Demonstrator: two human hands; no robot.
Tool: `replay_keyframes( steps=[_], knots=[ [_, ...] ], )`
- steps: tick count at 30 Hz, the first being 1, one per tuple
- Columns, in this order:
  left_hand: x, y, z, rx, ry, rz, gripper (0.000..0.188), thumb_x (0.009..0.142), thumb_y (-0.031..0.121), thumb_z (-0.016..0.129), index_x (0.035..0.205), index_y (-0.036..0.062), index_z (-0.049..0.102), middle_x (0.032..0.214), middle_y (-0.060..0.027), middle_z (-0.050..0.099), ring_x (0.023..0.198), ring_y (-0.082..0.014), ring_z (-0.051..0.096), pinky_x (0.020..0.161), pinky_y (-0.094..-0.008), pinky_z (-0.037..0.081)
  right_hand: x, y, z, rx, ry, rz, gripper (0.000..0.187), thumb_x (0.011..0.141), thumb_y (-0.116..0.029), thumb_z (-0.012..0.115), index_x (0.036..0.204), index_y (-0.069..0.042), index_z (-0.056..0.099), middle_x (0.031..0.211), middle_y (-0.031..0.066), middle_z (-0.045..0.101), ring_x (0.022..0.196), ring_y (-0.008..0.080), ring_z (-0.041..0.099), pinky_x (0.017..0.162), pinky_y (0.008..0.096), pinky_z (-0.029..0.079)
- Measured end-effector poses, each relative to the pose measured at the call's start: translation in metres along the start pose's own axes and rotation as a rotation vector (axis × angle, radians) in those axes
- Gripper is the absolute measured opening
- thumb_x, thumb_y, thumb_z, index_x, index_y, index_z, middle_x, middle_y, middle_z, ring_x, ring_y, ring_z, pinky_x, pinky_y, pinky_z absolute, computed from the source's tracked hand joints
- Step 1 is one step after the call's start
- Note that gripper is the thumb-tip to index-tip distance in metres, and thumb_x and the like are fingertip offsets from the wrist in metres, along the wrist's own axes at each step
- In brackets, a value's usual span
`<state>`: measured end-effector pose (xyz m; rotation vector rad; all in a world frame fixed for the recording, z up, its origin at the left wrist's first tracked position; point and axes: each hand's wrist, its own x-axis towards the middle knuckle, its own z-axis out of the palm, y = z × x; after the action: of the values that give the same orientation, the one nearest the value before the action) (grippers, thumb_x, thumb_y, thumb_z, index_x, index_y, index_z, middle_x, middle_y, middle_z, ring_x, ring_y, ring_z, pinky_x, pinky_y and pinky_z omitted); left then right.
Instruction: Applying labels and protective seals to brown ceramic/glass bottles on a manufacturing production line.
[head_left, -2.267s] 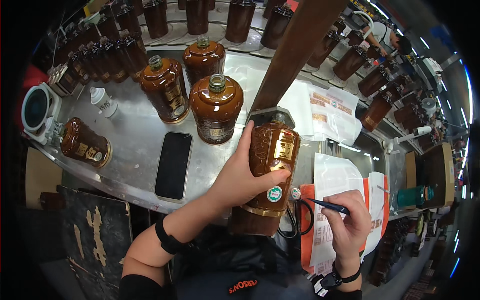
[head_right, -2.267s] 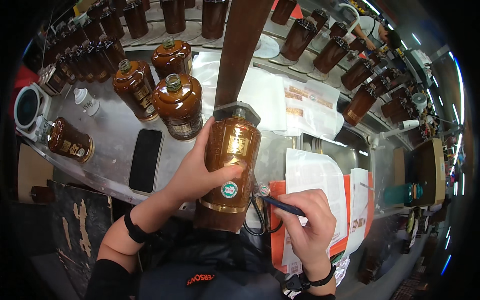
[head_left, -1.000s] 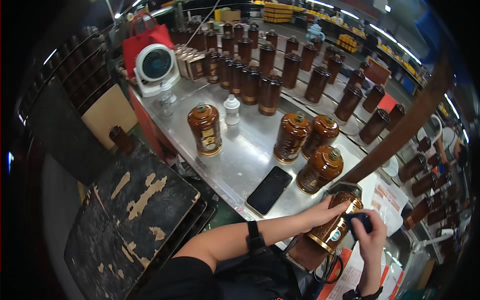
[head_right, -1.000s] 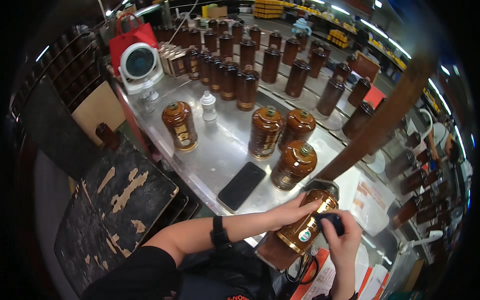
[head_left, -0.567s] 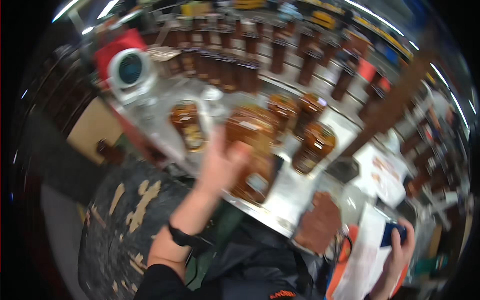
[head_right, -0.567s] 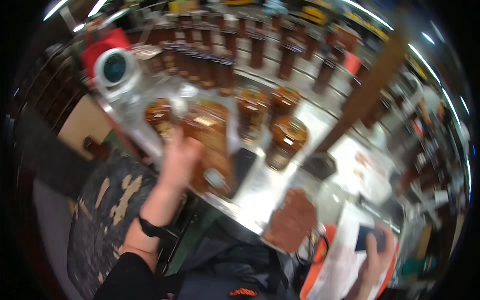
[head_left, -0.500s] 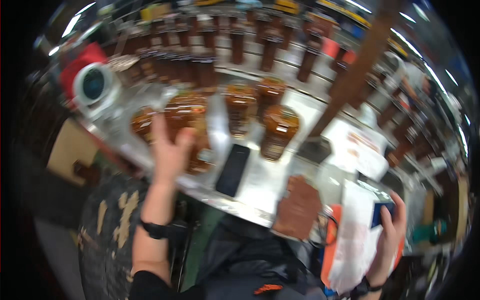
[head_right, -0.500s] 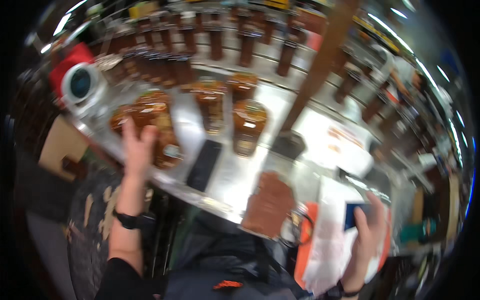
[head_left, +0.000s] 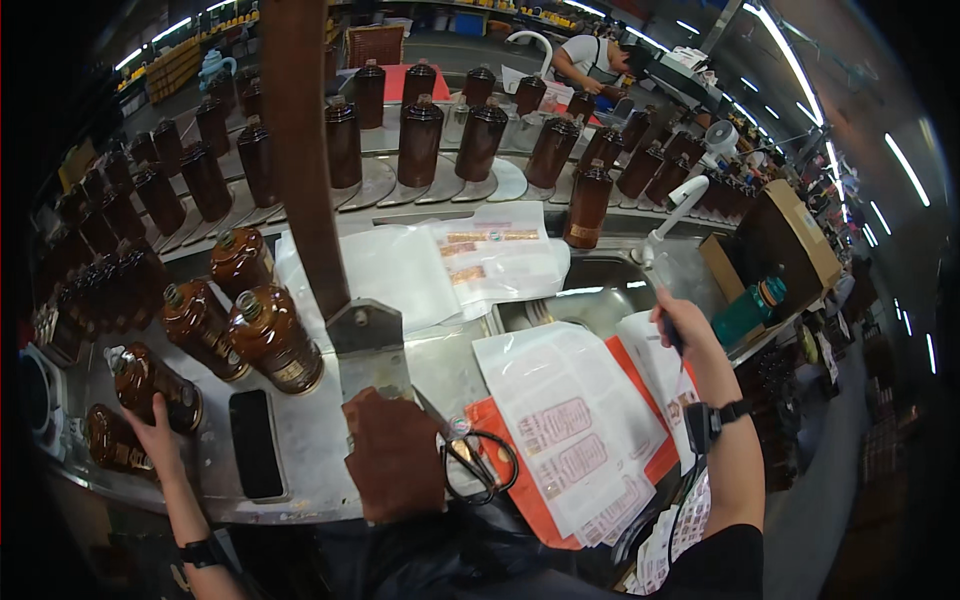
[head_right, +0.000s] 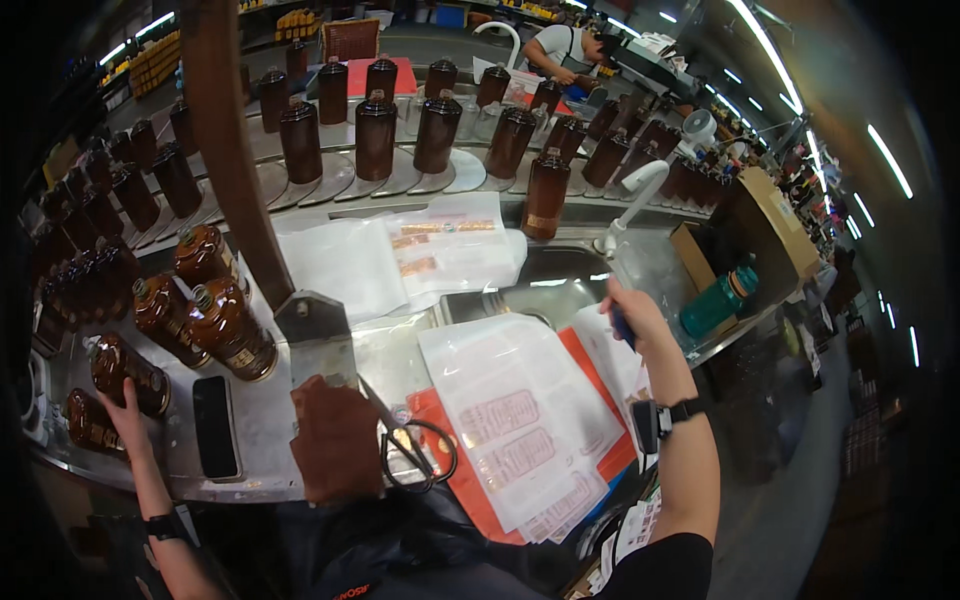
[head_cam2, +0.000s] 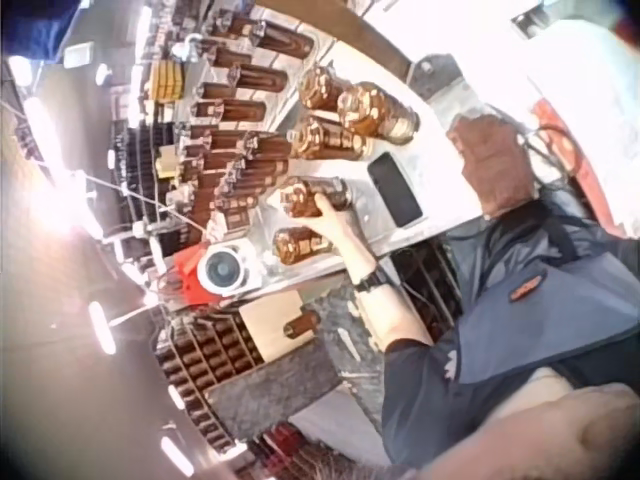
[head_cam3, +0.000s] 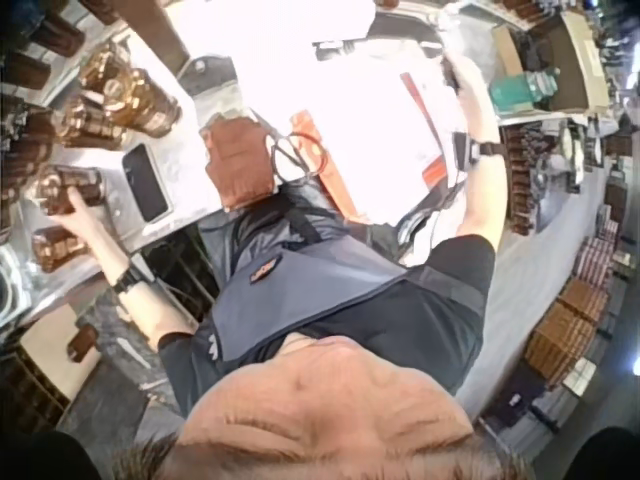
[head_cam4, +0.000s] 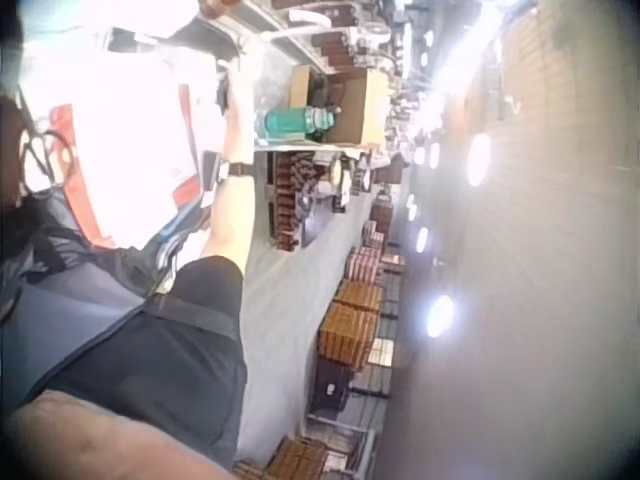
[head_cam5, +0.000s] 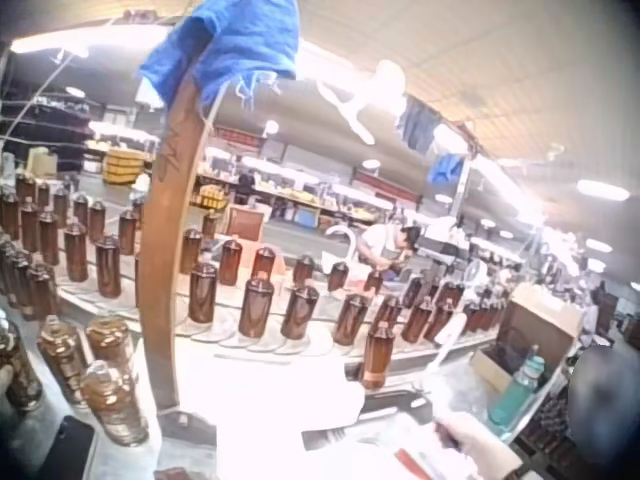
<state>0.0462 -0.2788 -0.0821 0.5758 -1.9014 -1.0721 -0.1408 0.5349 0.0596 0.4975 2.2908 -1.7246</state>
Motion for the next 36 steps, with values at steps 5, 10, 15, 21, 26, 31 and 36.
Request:
replay_keyframes(
  steps=[5, 10, 15, 21, 26, 31, 36],
  knots=[
    [-0.007, -0.005, -0.015, 0.165, -0.020, -0.077, 0.077, 0.097, 0.037, 0.062, 0.154, 0.0031, 0.022, 0.153, -0.0145, 0.036, 0.139, -0.0263, 0.035, 0.114, -0.0361, 0.024, 0.076, -0.009, 0.062, -0.682, -0.352, -0.215, 0.033, 0.094, -0.035, 0.060, 0.102, -0.005, 0.073, 0.078, 0.0061, 0.072, 0.073, 0.0124, 0.066, 0.066, 0.0282, 0.049],
    [-0.040, 0.044, -0.035, 0.085, 0.013, 0.030, 0.049, 0.103, 0.021, 0.051, 0.147, 0.0026, 0.038, 0.143, -0.0120, 0.047, 0.127, -0.0201, 0.048, 0.106, -0.0318, 0.037, 0.125, 0.011, 0.087, -1.452, -0.516, -0.576, 0.030, 0.094, -0.029, 0.055, 0.117, -0.016, 0.068, 0.111, 0.0096, 0.068, 0.100, 0.0303, 0.065, 0.086, 0.0418, 0.051],
    [-0.055, 0.044, -0.117, 0.472, 0.396, 0.222, 0.042, 0.103, 0.020, 0.051, 0.141, 0.0017, 0.048, 0.137, -0.0138, 0.051, 0.122, -0.0210, 0.053, 0.103, -0.0352, 0.042, 0.129, 0.004, 0.130, -1.677, -0.710, -0.473, 0.031, 0.094, -0.023, 0.053, 0.123, -0.014, 0.061, 0.135, 0.0028, 0.054, 0.108, 0.0320, 0.062, 0.089, 0.0446, 0.050],
    [-0.043, 0.015, -0.160, 0.759, 0.400, 0.180, 0.046, 0.102, 0.027, 0.053, 0.138, -0.0013, 0.050, 0.140, -0.0184, 0.047, 0.126, -0.0269, 0.050, 0.103, -0.0370, 0.043, 0.134, 0.011, 0.146, -1.899, -0.571, -0.705, 0.024, 0.085, -0.016, 0.057, 0.105, -0.006, 0.067, 0.130, 0.0144, 0.056, 0.088, 0.0293, 0.069, 0.073, 0.0415, 0.056],
    [-0.037, -0.019, -0.158, 0.725, 0.290, 0.183, 0.048, 0.103, 0.030, 0.050, 0.140, 0.0002, 0.049, 0.145, -0.0174, 0.042, 0.129, -0.0285, 0.047, 0.106, -0.0387, 0.039, 0.165, 0.034, 0.132, -1.956, -0.522, -1.010, 0.015, 0.077, -0.014, 0.060, 0.078, -0.005, 0.072, 0.107, 0.0237, 0.066, 0.076, 0.0249, 0.069, 0.064, 0.0392, 0.056],
    [-0.037, -0.052, -0.173, 0.683, 0.252, 0.132, 0.056, 0.103, 0.035, 0.050, 0.147, 0.0027, 0.039, 0.150, -0.0169, 0.038, 0.136, -0.0293, 0.040, 0.112, -0.0394, 0.031, 0.181, 0.038, 0.153, -1.991, -0.551, -0.901, 0.016, 0.078, -0.015, 0.061, 0.079, -0.004, 0.072, 0.092, 0.0188, 0.070, 0.079, 0.0269, 0.070, 0.065, 0.0401, 0.056],
    [-0.031, -0.068, -0.147, 0.291, 0.205, -0.113, 0.072, 0.099, 0.041, 0.056, 0.153, 0.0039, 0.027, 0.154, -0.0169, 0.034, 0.142, -0.0271, 0.034, 0.115, -0.0378, 0.026, 0.180, 0.027, 0.163, -1.918, -0.477, -0.594, 0.015, 0.080, -0.012, 0.059, 0.085, -0.004, 0.071, 0.089, 0.0168, 0.070, 0.083, 0.0332, 0.070, 0.070, 0.0408, 0.056]
  ],
)
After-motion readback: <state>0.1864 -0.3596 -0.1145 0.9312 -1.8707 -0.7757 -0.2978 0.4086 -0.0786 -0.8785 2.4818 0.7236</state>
